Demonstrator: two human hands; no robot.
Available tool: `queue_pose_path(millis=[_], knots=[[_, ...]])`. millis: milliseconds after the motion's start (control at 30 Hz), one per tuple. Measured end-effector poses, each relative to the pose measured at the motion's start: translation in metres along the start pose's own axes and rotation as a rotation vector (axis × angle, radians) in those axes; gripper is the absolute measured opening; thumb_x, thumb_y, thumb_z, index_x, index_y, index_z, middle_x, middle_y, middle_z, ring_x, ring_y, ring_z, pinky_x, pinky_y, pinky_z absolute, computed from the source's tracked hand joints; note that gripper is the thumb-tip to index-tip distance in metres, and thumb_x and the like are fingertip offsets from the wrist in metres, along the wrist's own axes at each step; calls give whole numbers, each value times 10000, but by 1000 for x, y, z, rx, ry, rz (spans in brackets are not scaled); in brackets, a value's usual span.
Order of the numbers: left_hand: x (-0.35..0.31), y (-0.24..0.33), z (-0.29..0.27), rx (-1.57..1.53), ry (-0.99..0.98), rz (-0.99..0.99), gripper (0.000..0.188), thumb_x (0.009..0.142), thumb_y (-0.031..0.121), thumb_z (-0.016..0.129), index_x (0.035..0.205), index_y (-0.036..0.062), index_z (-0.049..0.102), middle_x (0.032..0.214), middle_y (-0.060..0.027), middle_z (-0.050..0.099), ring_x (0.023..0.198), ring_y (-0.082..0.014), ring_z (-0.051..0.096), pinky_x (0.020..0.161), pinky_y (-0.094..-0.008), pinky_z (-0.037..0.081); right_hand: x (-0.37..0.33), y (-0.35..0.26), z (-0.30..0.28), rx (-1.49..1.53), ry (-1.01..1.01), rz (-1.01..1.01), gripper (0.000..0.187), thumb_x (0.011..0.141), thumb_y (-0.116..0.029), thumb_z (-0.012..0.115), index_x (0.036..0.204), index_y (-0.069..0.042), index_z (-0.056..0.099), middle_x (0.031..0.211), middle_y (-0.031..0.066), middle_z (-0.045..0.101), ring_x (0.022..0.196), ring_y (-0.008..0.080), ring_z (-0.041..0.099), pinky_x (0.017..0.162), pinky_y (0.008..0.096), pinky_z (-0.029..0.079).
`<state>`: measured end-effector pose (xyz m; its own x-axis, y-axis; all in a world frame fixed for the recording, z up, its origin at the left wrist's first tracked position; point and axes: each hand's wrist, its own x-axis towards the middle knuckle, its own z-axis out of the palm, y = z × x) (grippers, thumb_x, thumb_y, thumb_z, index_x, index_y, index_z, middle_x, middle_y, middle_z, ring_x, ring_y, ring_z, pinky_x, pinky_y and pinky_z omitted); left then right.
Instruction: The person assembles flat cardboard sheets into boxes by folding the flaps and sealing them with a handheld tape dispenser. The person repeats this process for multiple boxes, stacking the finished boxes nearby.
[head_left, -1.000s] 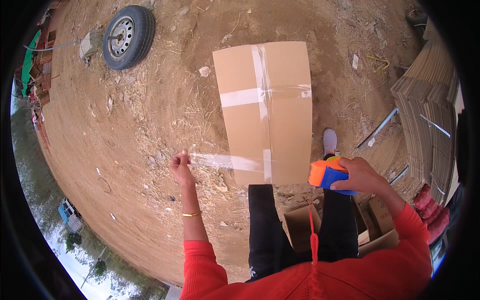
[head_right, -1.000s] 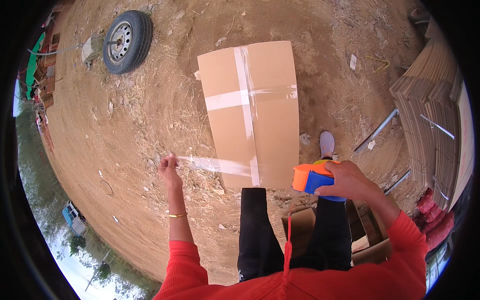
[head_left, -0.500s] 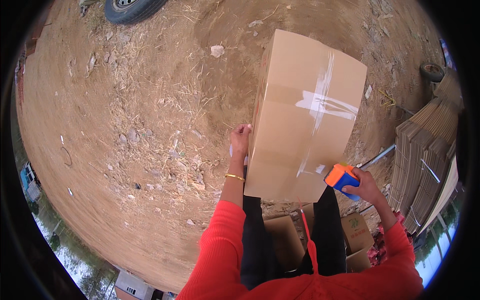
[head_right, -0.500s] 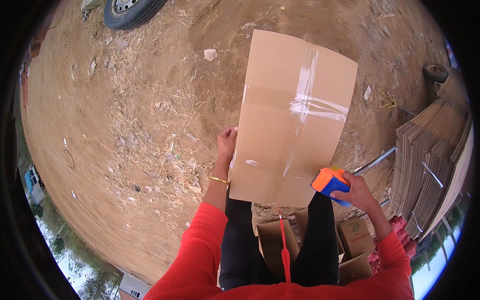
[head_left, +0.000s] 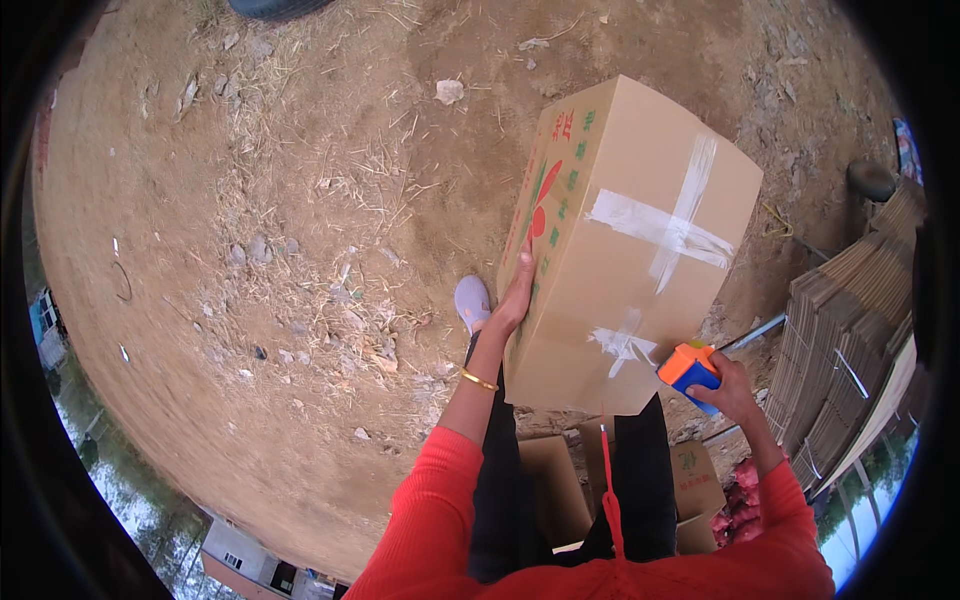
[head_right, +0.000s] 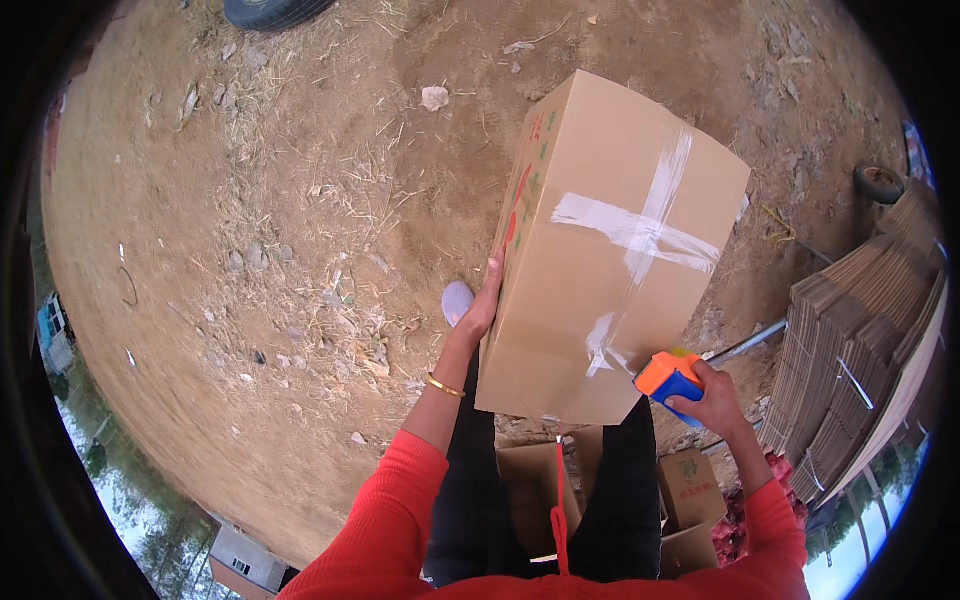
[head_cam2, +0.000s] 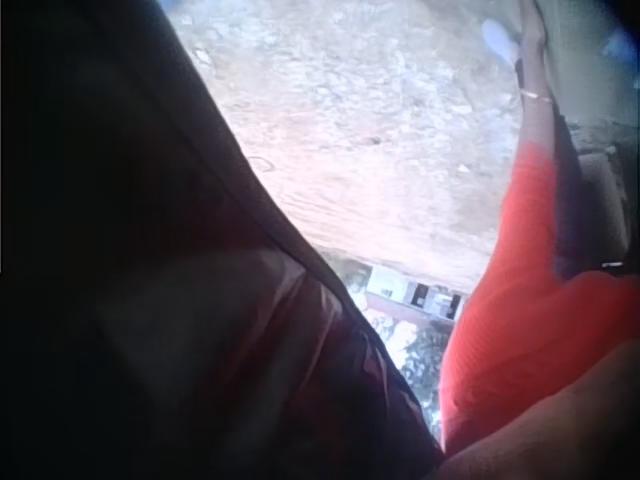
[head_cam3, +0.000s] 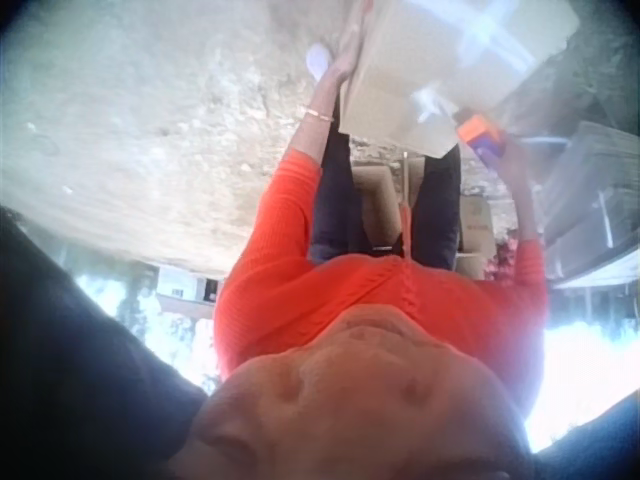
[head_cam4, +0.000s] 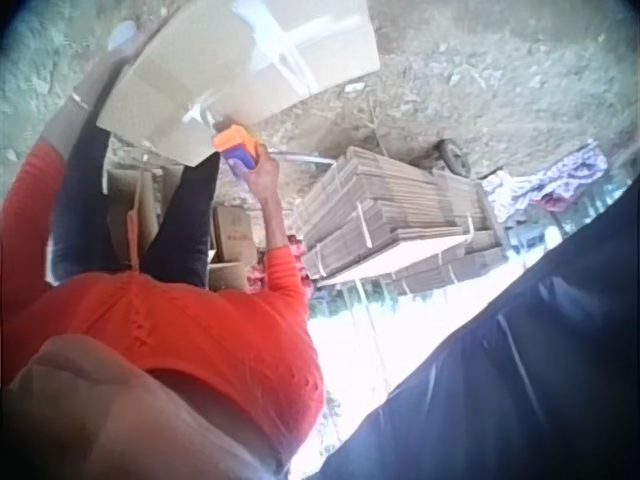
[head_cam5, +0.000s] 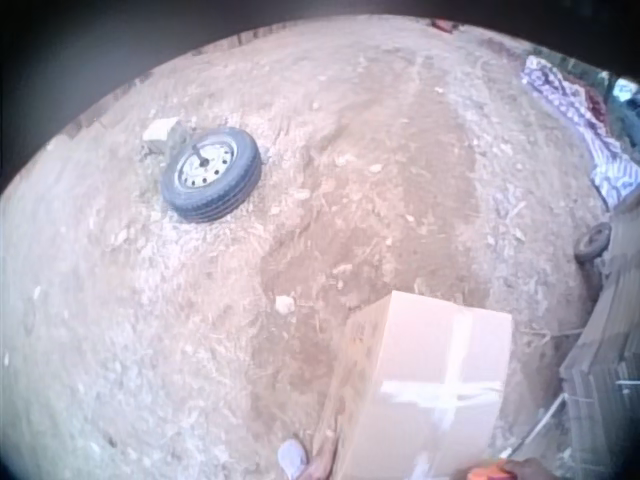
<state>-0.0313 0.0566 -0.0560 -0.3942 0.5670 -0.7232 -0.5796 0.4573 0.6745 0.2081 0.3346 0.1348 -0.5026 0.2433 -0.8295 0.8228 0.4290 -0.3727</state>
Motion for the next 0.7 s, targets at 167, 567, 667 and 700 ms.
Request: queue_pose_path(millis=[167, 567, 667, 700], knots=[[33, -49, -14, -121, 47, -211, 928, 880, 723, 148, 1477, 15, 87, 1545, -154, 106, 1430, -258, 102, 1156, -358, 85, 4, 5, 2, 57, -32, -24, 642, 626, -278, 806, 1127, 41, 560, 856, 165, 652, 790, 252, 660, 764, 340, 514], [-74, 67, 33, 538, 477, 54, 587, 809, 422, 681, 1120, -66, 581, 871, -205, 670, 814, -312, 658, 733, -420, 502, 14, 23, -4, -53, -73, -234, 656, 668, -487, 742, 1052, -2, 525, 826, 218, 608, 788, 403, 603, 721, 436, 483], [-70, 66, 30, 633, 603, 153, 560, 845, 443, 637, 1055, -75, 616, 811, -200, 672, 705, -289, 641, 678, -400, 502, 14, 40, -10, 26, -106, -303, 583, 672, -429, 758, 995, -8, 515, 774, 222, 584, 769, 406, 590, 692, 439, 465], [-69, 55, 20, 663, 631, 160, 556, 852, 445, 628, 1044, -77, 619, 810, -195, 672, 693, -282, 634, 672, -396, 501, 19, 53, -10, 16, -87, -335, 586, 675, -429, 756, 1001, -7, 514, 775, 224, 585, 770, 405, 590, 692, 439, 464]])
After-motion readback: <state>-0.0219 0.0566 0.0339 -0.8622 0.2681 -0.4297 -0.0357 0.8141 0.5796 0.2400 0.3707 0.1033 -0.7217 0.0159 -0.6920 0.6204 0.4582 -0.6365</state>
